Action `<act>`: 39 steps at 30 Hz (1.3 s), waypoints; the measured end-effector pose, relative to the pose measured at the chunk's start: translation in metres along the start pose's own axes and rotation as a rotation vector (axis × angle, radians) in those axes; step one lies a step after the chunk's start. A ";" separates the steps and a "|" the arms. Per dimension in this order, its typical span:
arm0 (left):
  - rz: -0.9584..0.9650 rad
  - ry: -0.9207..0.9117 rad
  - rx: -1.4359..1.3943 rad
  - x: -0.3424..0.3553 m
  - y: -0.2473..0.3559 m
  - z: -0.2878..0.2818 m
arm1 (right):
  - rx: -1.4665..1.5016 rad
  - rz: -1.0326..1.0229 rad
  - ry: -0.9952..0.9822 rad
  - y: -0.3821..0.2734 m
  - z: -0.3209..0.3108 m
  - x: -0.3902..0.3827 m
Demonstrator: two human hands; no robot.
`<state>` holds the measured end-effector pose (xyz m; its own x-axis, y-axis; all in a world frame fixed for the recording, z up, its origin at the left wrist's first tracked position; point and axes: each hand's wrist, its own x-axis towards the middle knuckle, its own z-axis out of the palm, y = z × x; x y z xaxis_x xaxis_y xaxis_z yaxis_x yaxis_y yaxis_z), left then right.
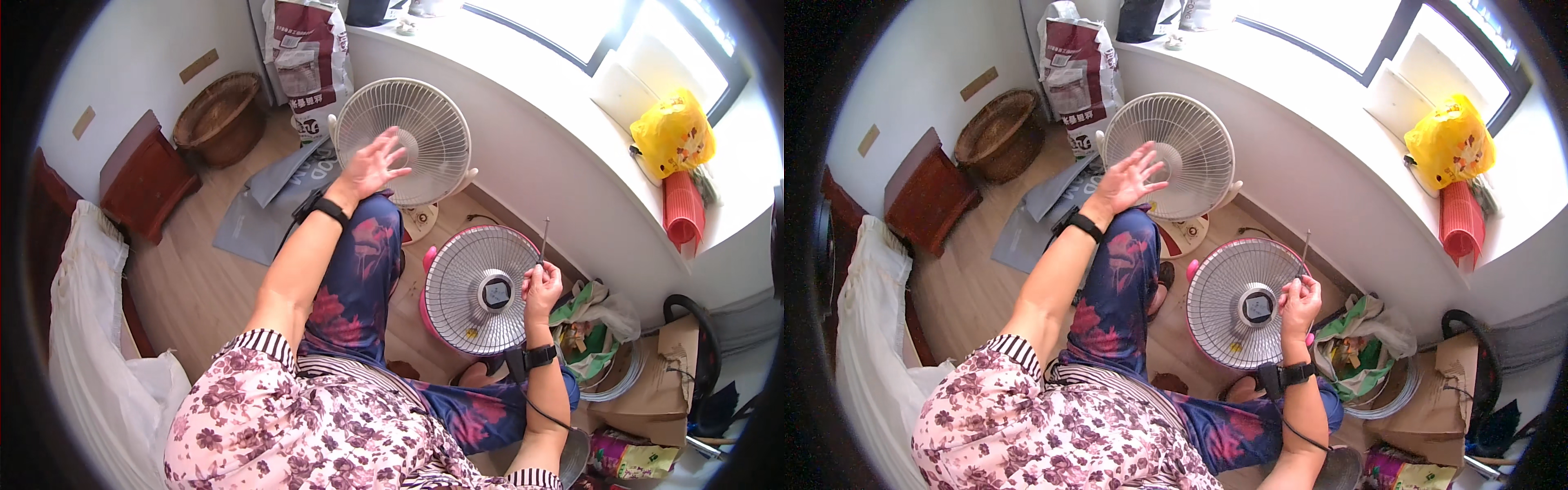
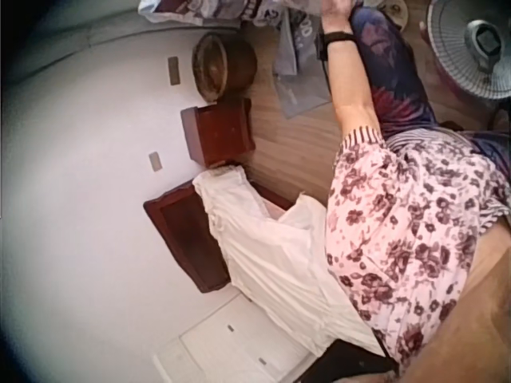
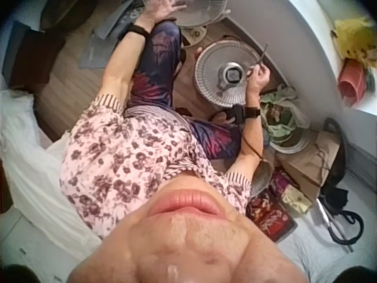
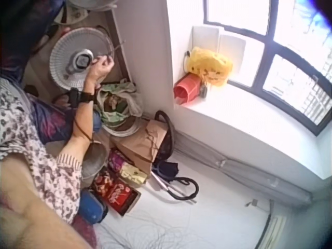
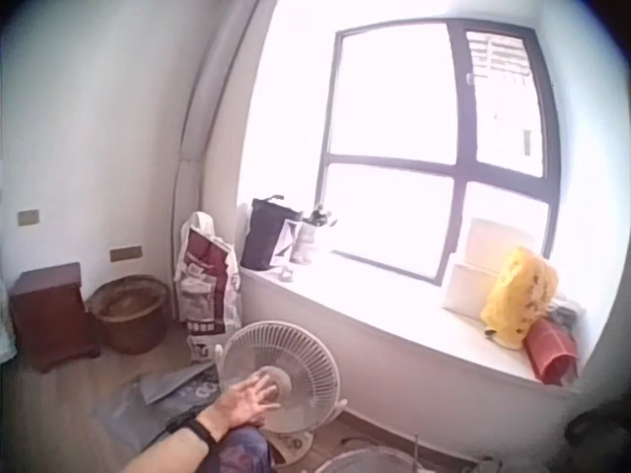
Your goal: The person uses a screwdriver to loosen or tighten the grilles of two electric fans while sitting on the floor.
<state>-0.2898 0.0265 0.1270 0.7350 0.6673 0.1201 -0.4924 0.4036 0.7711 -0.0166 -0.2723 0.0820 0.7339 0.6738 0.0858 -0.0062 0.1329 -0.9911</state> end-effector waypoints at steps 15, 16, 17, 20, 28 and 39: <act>0.123 0.474 -0.498 -0.063 -0.008 -0.082 | 0.038 -0.025 -0.026 -0.003 0.003 0.001; 0.140 0.517 -0.528 -0.067 -0.008 -0.090 | 0.025 -0.025 -0.017 -0.004 0.004 0.001; 0.161 0.566 -0.555 -0.074 -0.005 -0.097 | 0.013 -0.022 -0.014 -0.004 0.006 0.001; 0.185 0.672 -0.606 -0.081 -0.009 -0.112 | -0.039 -0.020 0.011 -0.003 0.002 0.001; 0.220 0.768 -0.650 -0.104 -0.014 -0.148 | 0.019 -0.037 -0.014 0.007 -0.001 0.004; 0.197 0.779 -0.630 -0.099 -0.022 -0.153 | 0.020 -0.028 -0.003 0.009 -0.002 0.003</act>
<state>-0.4230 0.0475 0.0023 0.2173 0.8885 -0.4041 -0.8928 0.3483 0.2856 -0.0127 -0.2706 0.0735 0.7319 0.6719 0.1134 0.0002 0.1662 -0.9861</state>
